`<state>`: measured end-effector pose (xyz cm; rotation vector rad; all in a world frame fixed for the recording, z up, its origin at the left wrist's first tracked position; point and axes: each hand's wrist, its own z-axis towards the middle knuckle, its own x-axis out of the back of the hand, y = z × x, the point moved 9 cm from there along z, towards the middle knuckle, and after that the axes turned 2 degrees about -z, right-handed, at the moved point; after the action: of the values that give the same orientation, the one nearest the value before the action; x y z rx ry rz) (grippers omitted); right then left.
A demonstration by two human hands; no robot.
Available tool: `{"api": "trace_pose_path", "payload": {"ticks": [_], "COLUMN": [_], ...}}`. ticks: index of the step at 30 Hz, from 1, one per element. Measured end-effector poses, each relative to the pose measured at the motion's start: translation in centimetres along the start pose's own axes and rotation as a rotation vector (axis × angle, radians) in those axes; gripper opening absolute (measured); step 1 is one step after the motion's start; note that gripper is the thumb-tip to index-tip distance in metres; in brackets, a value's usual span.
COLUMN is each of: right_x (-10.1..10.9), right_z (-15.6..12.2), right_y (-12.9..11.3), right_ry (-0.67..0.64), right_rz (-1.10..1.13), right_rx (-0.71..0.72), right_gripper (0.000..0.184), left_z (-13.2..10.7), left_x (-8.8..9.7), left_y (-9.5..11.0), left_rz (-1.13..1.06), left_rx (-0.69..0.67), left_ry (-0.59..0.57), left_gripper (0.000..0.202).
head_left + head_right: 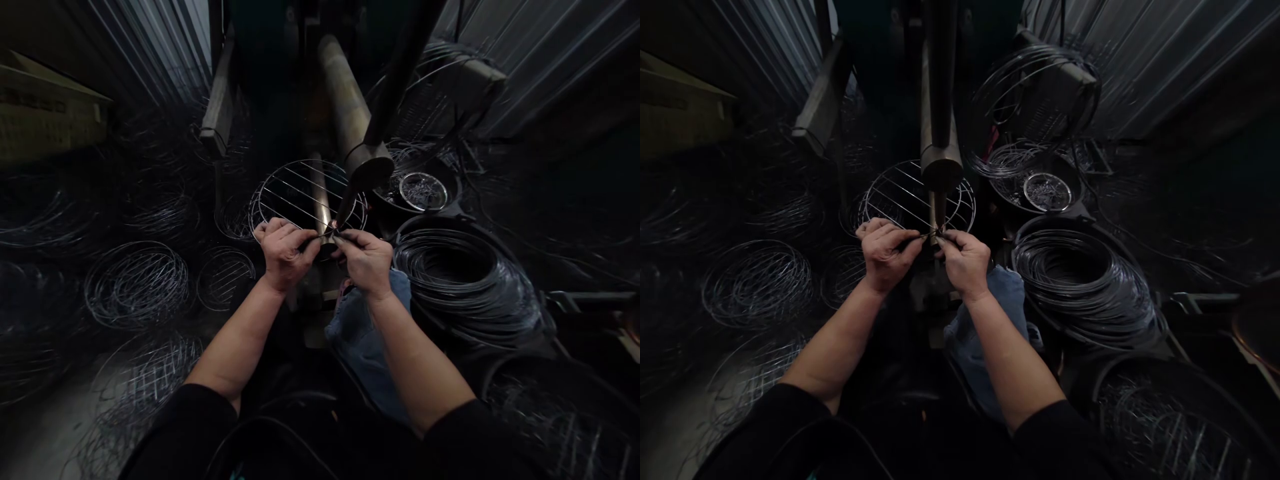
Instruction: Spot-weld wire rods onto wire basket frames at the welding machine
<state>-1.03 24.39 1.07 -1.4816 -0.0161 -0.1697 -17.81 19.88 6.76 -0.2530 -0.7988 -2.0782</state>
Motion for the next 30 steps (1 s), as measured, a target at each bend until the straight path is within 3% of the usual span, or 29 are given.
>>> {"api": "trace_pose_path", "payload": {"ticks": [15,24,30], "right_x": [0.2,0.3,0.1], "right_z": [-0.1,-1.0,-0.7], "right_y": [0.4,1.6,1.8], "right_ry": [-0.029,0.052,0.054], "right_rz": [-0.033,0.04,0.056], "right_rx": [-0.01,-0.042,-0.057], "right_gripper": [0.02,0.024,0.023], "left_z": [0.6,0.7,0.8], "left_x": [-0.3,-0.5,-0.2], "left_y": [-0.1,-0.3,-0.1], "left_rz": [0.024,0.042,0.044], "left_rx": [0.036,0.076,0.023], "left_ry": [-0.048,-0.09,-0.042], "left_gripper": [0.008,0.011,0.011]}}
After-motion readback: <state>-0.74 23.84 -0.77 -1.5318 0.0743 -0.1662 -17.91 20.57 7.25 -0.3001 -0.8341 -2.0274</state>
